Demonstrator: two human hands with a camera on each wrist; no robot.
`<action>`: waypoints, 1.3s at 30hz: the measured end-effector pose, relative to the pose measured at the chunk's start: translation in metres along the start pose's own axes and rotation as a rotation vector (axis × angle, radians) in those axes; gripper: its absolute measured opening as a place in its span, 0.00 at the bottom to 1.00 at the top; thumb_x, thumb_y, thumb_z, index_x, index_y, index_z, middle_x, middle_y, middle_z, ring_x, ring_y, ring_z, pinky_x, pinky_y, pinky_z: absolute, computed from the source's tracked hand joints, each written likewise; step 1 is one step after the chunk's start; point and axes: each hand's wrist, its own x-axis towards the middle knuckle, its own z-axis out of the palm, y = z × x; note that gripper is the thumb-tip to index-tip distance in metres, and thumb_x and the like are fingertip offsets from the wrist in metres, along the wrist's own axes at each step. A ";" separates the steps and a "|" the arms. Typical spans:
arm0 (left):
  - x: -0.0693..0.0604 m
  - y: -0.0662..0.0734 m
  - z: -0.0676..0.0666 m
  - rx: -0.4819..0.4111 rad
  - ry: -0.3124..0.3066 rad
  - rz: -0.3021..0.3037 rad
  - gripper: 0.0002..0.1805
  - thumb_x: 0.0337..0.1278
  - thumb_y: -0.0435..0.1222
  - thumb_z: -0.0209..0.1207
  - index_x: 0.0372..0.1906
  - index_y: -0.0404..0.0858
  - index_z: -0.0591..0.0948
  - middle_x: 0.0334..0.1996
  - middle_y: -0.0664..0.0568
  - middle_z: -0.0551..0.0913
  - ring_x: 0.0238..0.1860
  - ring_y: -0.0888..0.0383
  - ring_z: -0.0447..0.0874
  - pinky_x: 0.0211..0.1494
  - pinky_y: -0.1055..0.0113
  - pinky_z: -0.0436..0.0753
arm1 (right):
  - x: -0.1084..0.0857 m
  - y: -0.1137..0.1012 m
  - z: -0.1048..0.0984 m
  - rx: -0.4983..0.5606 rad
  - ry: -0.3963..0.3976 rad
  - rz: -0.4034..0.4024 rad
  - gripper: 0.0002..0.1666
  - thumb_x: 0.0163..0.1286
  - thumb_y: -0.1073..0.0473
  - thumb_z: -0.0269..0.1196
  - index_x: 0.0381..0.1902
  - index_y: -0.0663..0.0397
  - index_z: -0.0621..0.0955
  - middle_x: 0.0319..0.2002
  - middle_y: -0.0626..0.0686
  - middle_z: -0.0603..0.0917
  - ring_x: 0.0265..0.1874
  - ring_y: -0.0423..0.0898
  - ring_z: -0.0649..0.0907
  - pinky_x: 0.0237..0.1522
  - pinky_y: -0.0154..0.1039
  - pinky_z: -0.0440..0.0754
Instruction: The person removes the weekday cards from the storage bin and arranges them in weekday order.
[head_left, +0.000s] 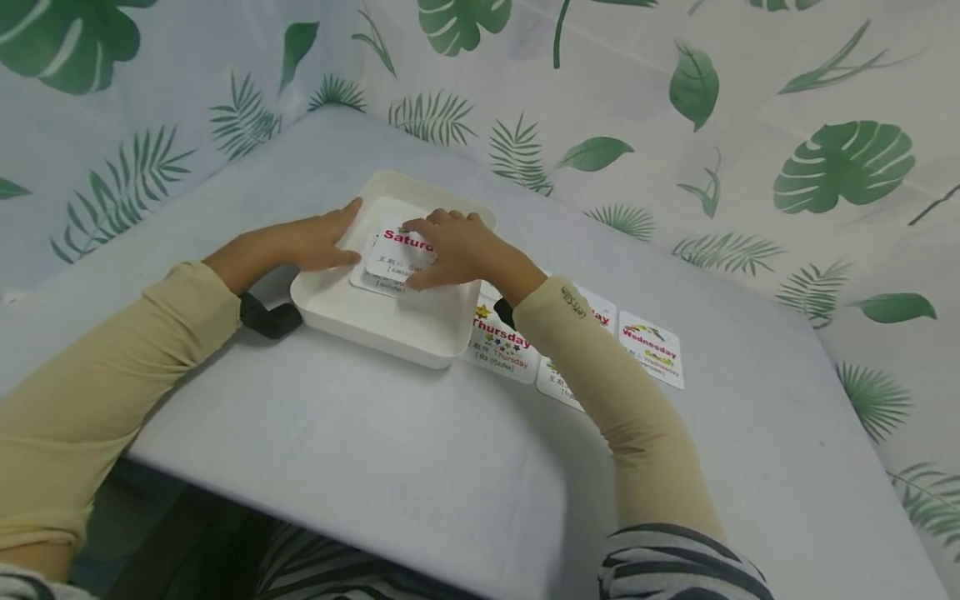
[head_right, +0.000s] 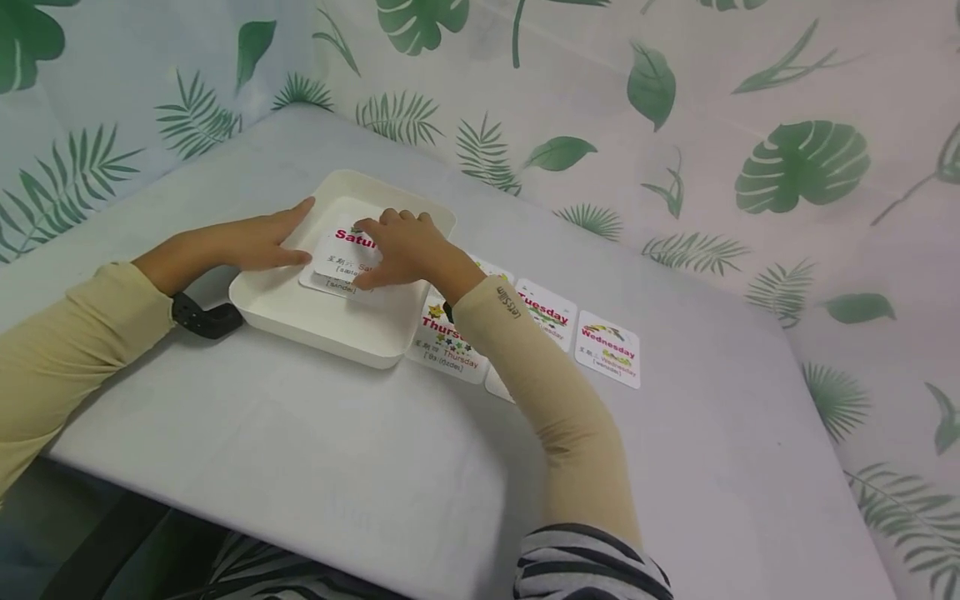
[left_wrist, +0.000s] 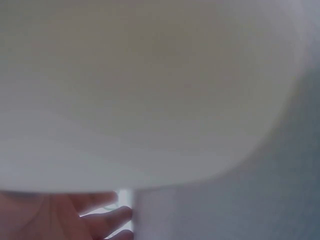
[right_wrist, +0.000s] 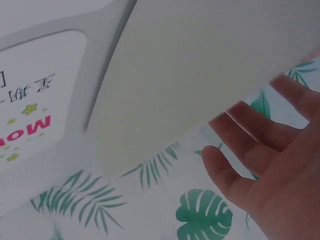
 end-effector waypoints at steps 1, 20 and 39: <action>0.000 0.000 0.000 0.000 0.001 -0.001 0.46 0.64 0.39 0.47 0.67 0.29 0.25 0.69 0.29 0.33 0.70 0.35 0.35 0.72 0.46 0.41 | -0.002 0.002 -0.001 -0.002 0.011 0.004 0.45 0.54 0.32 0.57 0.68 0.34 0.59 0.67 0.53 0.61 0.66 0.52 0.62 0.65 0.52 0.57; -0.002 -0.006 -0.006 -0.002 0.003 -0.022 0.47 0.65 0.42 0.46 0.66 0.30 0.23 0.68 0.29 0.29 0.69 0.34 0.32 0.71 0.45 0.39 | -0.072 0.056 0.017 0.112 0.146 -0.015 0.28 0.53 0.39 0.62 0.53 0.37 0.78 0.66 0.55 0.63 0.65 0.55 0.61 0.65 0.57 0.57; 0.001 -0.004 -0.002 -0.009 -0.005 0.002 0.47 0.65 0.43 0.46 0.67 0.31 0.24 0.68 0.31 0.27 0.69 0.35 0.30 0.71 0.44 0.38 | -0.219 0.129 0.103 0.337 0.236 0.217 0.28 0.50 0.52 0.69 0.51 0.43 0.77 0.65 0.59 0.62 0.61 0.64 0.60 0.54 0.65 0.64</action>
